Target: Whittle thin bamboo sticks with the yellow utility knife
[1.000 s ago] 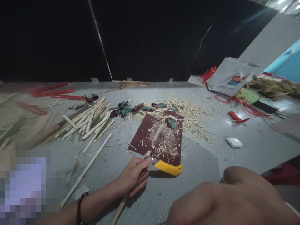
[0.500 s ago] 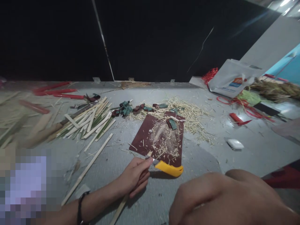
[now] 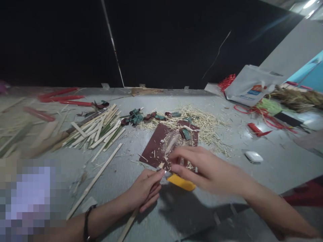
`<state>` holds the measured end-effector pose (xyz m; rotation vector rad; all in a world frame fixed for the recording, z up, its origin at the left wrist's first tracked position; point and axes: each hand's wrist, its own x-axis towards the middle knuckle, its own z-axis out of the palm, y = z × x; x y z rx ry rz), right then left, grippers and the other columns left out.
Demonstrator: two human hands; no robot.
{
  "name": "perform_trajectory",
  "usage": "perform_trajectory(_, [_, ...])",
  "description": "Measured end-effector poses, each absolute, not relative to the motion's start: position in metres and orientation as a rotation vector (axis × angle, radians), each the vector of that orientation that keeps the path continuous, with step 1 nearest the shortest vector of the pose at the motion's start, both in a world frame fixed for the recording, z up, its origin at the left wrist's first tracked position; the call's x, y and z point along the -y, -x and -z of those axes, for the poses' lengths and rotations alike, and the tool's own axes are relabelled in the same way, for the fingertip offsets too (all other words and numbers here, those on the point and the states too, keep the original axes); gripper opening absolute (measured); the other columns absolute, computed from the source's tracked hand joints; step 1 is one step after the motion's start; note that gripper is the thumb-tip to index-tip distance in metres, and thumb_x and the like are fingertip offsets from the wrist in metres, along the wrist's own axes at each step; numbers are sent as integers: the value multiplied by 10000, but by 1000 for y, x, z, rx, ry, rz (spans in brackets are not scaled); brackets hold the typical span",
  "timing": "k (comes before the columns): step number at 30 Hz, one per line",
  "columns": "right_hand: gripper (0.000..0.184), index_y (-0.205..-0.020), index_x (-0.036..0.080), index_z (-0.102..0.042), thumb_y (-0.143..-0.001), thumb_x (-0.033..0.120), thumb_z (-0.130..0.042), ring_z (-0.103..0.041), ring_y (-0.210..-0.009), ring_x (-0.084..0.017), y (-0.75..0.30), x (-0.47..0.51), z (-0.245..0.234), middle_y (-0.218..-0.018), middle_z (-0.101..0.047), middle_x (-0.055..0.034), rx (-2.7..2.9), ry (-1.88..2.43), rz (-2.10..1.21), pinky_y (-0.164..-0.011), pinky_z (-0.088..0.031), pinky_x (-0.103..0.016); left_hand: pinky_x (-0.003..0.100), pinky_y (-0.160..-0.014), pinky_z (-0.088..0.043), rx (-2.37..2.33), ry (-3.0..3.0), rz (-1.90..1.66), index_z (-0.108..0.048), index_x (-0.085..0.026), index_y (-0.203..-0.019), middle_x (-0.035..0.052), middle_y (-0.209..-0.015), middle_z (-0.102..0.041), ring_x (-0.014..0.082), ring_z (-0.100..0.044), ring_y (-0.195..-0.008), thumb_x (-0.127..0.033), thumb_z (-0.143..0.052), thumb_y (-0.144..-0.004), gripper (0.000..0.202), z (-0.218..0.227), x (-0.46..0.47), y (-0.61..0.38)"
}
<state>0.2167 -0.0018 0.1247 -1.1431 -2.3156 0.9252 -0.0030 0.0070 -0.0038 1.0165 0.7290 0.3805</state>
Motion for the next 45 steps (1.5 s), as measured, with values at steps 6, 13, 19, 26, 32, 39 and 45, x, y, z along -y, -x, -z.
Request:
perform_trajectory(6, [314,-873,166,-638,-1064,393,-536,-514,-598,-135,-222,-23,-65,-676,-571,12,2499,1090,-1269,-560,-363,-265,166,-234,-127,-678,-869,-444,-310,-227,-423,-92,-295,-231,59,-282,-194,-757,-606,-850,742,7,-7,5])
perform_trajectory(13, [401,-878,186,-587,-1030,554,-533,-535,-456,-97,-217,-19,-22,-583,-543,56,1639,901,-2273,-455,-465,-205,154,-226,-149,-676,-825,-440,-465,-195,-495,-99,-296,-265,58,-275,-190,-763,-605,-852,686,4,-8,6])
perform_trajectory(19, [352,-993,197,-577,-994,548,-596,-554,-348,-121,-214,-11,-4,-520,-571,72,1197,776,-2494,-327,-422,-189,141,-243,-174,-611,-968,-366,-667,-137,-792,-91,-306,-391,62,-297,-205,-727,-615,-878,598,3,-11,9])
perform_trajectory(26, [382,-976,189,-591,-917,556,-680,-481,-312,-92,-203,-3,1,-521,-537,87,1015,805,-2460,-306,-340,-181,160,-245,-165,-679,-1018,-328,-599,-175,-716,-78,-332,-431,64,-301,-224,-788,-593,-854,629,-2,-7,9])
perform_trajectory(32, [549,-835,223,-542,-849,762,-645,-233,-293,-60,-192,4,-6,-449,-388,129,913,960,-2478,-260,-241,-162,193,-254,-146,-757,-1071,-339,-526,-201,-598,-65,-318,-397,70,-287,-227,-848,-548,-827,686,-7,-2,5])
perform_trajectory(39, [585,-824,240,-462,-876,811,-573,-235,-346,-59,-177,21,1,-499,-393,128,1068,1068,-2088,-300,-233,-163,214,-344,-128,-786,-1093,-502,-583,-163,-567,-77,-370,-355,50,-227,-324,-772,-611,-854,674,0,2,1])
perform_trajectory(45, [575,-802,228,-470,-923,787,-531,-244,-362,-54,-169,27,2,-517,-389,117,1110,1107,-1923,-323,-243,-171,213,-327,-123,-804,-1098,-498,-654,-139,-581,-61,-361,-385,55,-242,-302,-777,-592,-859,699,-6,1,0])
